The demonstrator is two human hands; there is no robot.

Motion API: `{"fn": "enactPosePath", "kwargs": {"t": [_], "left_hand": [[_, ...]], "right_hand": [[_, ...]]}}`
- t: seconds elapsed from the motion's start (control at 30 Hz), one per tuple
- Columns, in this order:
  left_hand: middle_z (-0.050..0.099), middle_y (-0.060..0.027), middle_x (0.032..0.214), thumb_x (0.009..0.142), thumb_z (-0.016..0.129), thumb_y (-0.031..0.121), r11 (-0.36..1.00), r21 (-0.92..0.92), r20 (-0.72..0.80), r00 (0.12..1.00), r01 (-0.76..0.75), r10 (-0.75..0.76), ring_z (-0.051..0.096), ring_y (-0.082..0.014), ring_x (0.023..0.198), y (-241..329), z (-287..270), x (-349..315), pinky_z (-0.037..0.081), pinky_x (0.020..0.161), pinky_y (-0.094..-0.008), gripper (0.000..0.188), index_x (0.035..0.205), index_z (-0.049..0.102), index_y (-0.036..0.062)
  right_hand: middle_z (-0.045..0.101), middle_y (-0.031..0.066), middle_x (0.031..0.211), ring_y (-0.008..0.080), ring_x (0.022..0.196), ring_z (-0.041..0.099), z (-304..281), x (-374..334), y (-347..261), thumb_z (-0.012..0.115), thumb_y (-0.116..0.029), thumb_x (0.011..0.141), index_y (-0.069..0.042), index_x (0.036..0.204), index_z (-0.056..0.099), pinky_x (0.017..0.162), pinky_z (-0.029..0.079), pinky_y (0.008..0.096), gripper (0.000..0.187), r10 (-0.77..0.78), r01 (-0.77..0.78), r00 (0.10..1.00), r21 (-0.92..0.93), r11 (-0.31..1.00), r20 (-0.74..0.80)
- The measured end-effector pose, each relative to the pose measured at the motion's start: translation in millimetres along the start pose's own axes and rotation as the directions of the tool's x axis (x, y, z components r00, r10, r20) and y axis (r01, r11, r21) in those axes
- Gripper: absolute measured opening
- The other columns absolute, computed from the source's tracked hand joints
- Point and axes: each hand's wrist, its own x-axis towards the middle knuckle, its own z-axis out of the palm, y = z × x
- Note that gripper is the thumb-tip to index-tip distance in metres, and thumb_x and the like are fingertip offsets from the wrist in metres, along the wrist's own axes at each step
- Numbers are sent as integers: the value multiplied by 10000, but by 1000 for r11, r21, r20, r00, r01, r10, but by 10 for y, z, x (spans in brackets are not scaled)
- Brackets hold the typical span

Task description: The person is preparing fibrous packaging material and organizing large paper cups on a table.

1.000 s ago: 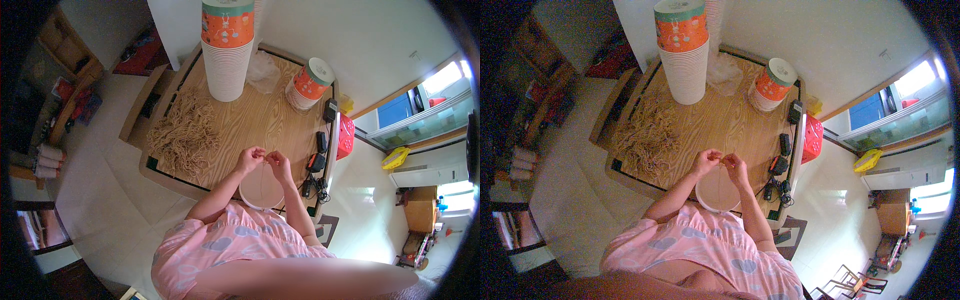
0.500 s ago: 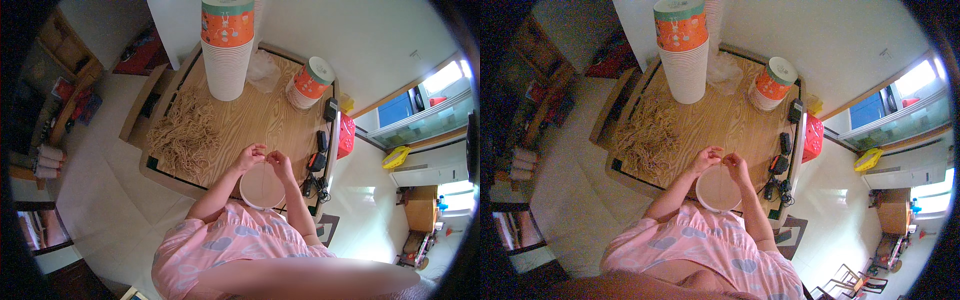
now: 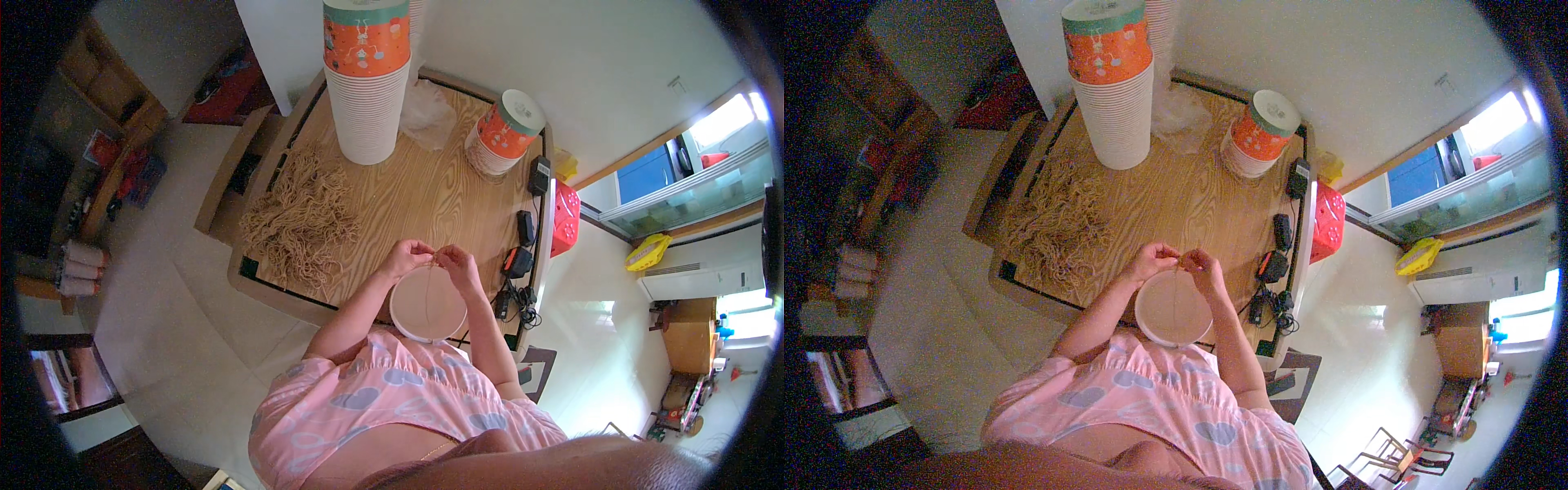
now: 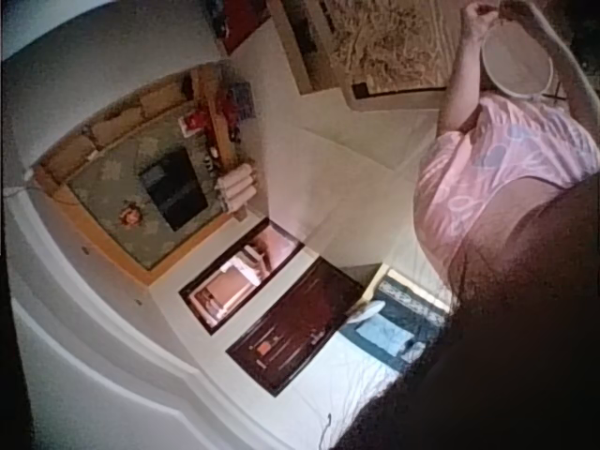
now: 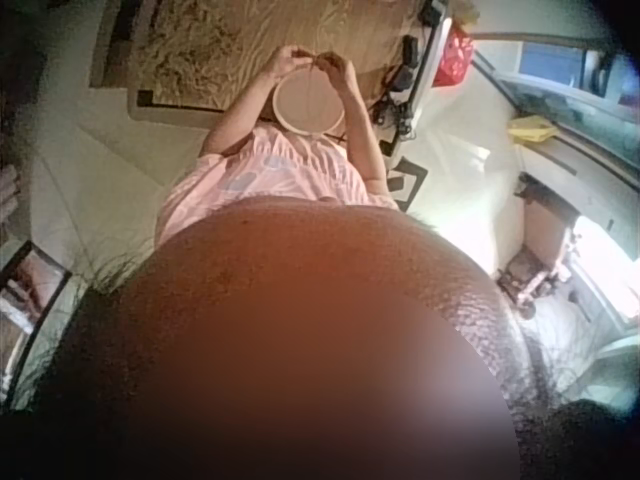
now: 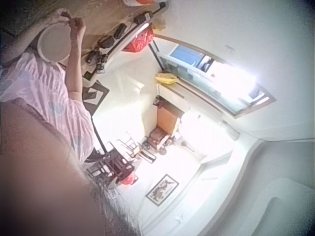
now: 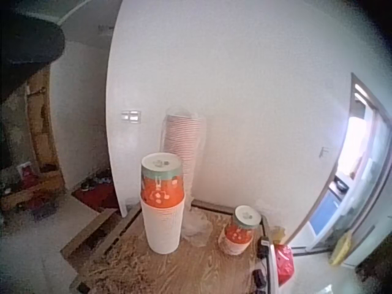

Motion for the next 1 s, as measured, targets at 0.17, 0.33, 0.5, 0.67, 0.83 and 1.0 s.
{"fn": "enactPosePath", "kwargs": {"t": [0.17, 0.33, 0.5, 0.67, 0.83, 1.0], "left_hand": [[610, -51, 752, 724, 615, 66, 998, 50, 18, 999, 49, -50, 564, -104, 668, -113, -62, 37, 466, 623, -236, 137, 845, 613, 2], [607, -41, 744, 729, 611, 81, 992, 1, 54, 990, 127, -126, 557, -101, 654, -33, -43, -3, 461, 608, -240, 136, 844, 618, 9], [602, -36, 734, 737, 604, 87, 982, -29, 87, 979, 185, -182, 555, -101, 639, -3, -49, -6, 459, 592, -235, 126, 839, 617, 13], [584, -20, 696, 746, 600, 92, 960, -124, 91, 966, 251, -241, 537, -89, 599, 37, -34, -14, 446, 550, -220, 101, 811, 614, 16], [573, -12, 674, 745, 604, 94, 970, -90, 24, 974, 227, -226, 525, -85, 573, -1, -54, -10, 437, 528, -215, 94, 799, 613, 18], [579, -16, 680, 739, 613, 94, 969, -105, 17, 975, 223, -222, 529, -87, 579, 15, -24, -22, 442, 539, -220, 94, 790, 612, 14]], "right_hand": [[564, 23, 747, 82, 699, 515, 26, -10, -37, 521, -56, 812, -1, 828, 546, 642, 425, 206, 63, -2, 1, 1000, 71, 997, 16], [552, 13, 733, 80, 685, 507, 13, -8, -16, 523, -56, 812, -2, 827, 542, 637, 421, 204, 59, -5, 5, 1000, 47, 999, 8], [545, 9, 725, 80, 682, 504, 3, 16, 41, 520, -51, 810, -4, 827, 539, 634, 417, 202, 53, -9, 9, 1000, 9, 1000, 1], [579, 33, 732, 103, 683, 524, 38, -3, -9, 555, -76, 788, -9, 814, 553, 609, 427, 244, 72, -59, 55, 990, -35, 998, -130], [565, 20, 693, 79, 660, 500, 57, -126, -109, 583, -96, 774, -14, 801, 568, 604, 416, 228, 87, -98, 43, 980, -299, 953, -170], [574, 28, 690, 83, 643, 498, 71, -153, -149, 617, -110, 750, -17, 786, 594, 602, 410, 229, 103, -121, 60, 979, -329, 942, -166]]}}
